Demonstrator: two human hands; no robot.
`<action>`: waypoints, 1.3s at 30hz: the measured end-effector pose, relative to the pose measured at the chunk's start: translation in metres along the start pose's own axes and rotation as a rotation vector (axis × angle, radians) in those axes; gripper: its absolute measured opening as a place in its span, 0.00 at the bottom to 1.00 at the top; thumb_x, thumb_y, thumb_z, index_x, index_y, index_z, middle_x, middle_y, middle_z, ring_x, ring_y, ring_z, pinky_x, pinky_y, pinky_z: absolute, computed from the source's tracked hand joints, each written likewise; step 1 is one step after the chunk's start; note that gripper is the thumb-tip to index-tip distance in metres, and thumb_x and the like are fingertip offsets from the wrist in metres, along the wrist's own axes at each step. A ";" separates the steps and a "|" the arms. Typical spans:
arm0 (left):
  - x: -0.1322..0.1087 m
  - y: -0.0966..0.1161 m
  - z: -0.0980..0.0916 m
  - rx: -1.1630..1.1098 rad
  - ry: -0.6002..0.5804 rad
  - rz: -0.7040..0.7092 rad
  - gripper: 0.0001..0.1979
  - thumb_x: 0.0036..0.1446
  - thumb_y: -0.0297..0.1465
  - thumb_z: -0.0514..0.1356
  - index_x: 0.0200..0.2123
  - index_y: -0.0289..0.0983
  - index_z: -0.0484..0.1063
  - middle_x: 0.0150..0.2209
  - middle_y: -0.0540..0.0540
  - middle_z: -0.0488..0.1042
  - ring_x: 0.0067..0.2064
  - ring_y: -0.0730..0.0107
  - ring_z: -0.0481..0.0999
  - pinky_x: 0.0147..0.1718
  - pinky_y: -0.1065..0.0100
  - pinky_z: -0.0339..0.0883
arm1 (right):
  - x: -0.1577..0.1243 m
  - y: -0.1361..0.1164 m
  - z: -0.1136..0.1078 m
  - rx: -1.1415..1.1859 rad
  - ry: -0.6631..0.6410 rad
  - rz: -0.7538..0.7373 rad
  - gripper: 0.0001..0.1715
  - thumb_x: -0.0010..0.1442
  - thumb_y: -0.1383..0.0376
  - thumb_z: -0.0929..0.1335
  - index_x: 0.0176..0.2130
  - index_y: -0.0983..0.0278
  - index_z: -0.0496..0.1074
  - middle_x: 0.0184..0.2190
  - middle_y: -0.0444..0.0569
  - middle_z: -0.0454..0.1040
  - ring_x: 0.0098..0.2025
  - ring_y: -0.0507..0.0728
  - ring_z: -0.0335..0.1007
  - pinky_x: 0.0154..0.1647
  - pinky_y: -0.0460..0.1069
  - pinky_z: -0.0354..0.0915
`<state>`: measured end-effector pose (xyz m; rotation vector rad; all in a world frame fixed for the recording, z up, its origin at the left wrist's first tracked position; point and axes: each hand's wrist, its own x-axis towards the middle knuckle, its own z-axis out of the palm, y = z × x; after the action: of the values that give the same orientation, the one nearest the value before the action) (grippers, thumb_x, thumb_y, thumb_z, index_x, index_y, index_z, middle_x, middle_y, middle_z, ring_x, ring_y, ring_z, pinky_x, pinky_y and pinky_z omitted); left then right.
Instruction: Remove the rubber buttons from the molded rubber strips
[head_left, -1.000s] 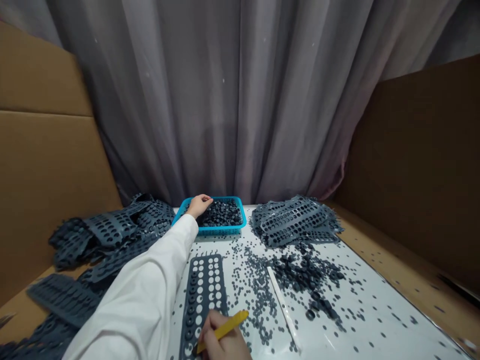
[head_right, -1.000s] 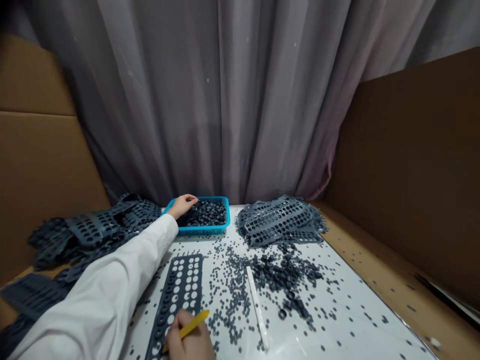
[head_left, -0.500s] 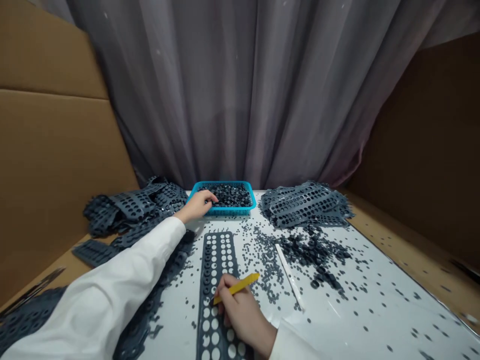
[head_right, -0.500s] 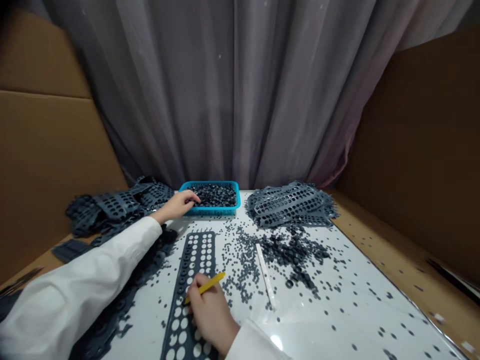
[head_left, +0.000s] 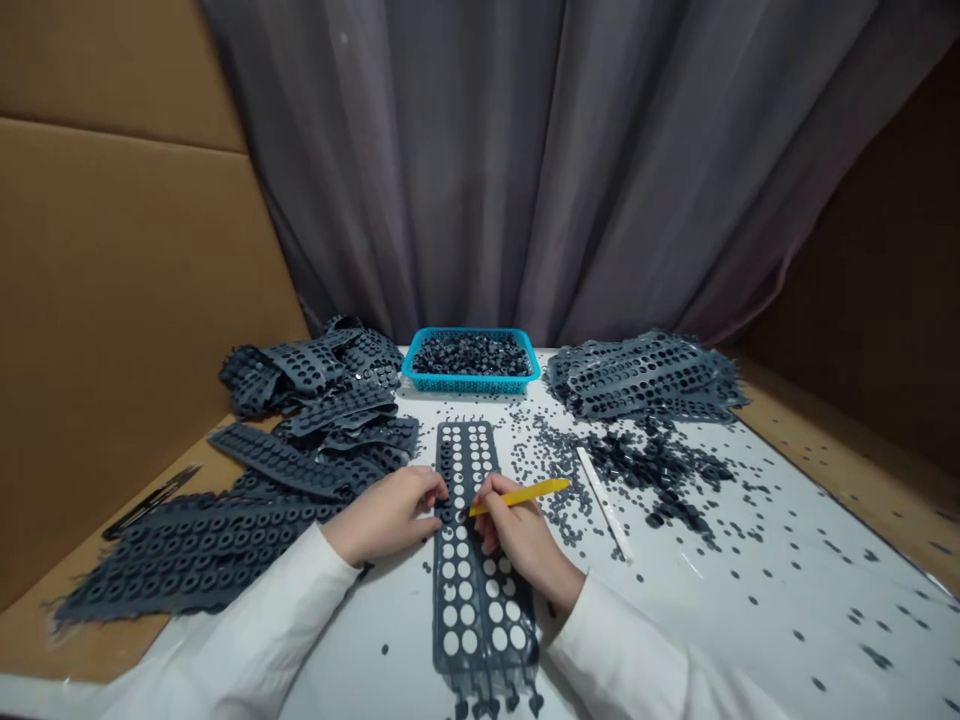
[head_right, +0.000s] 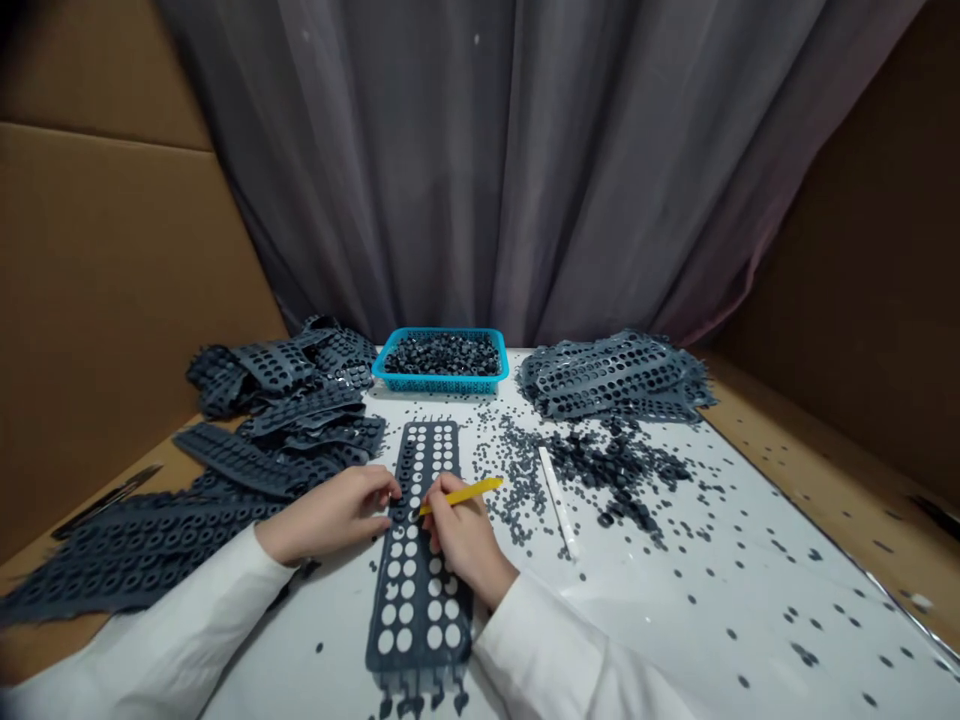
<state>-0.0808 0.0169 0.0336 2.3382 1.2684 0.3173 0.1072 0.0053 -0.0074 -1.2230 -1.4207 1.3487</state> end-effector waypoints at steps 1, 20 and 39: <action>0.000 0.000 0.003 -0.021 0.015 0.001 0.09 0.47 0.26 0.58 0.35 0.38 0.69 0.29 0.50 0.68 0.32 0.68 0.68 0.31 0.71 0.59 | 0.001 -0.001 0.001 -0.020 -0.013 -0.006 0.11 0.57 0.62 0.58 0.25 0.63 0.60 0.16 0.37 0.62 0.13 0.46 0.56 0.14 0.41 0.52; 0.002 -0.003 0.019 0.104 0.005 0.096 0.10 0.53 0.26 0.56 0.39 0.40 0.71 0.34 0.48 0.70 0.37 0.66 0.71 0.36 0.69 0.62 | 0.008 -0.011 0.006 -0.373 -0.091 -0.122 0.13 0.57 0.70 0.56 0.22 0.62 0.57 0.17 0.40 0.61 0.23 0.51 0.59 0.25 0.45 0.55; 0.008 -0.015 -0.002 -0.302 0.337 -0.042 0.06 0.58 0.32 0.55 0.33 0.37 0.71 0.31 0.49 0.73 0.32 0.69 0.71 0.31 0.72 0.62 | 0.014 -0.005 0.002 -0.121 -0.138 0.120 0.11 0.57 0.67 0.57 0.25 0.63 0.60 0.16 0.39 0.63 0.11 0.46 0.56 0.10 0.41 0.52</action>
<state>-0.0878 0.0313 0.0279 2.0536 1.3108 0.8557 0.1021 0.0183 -0.0036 -1.3337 -1.5660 1.4706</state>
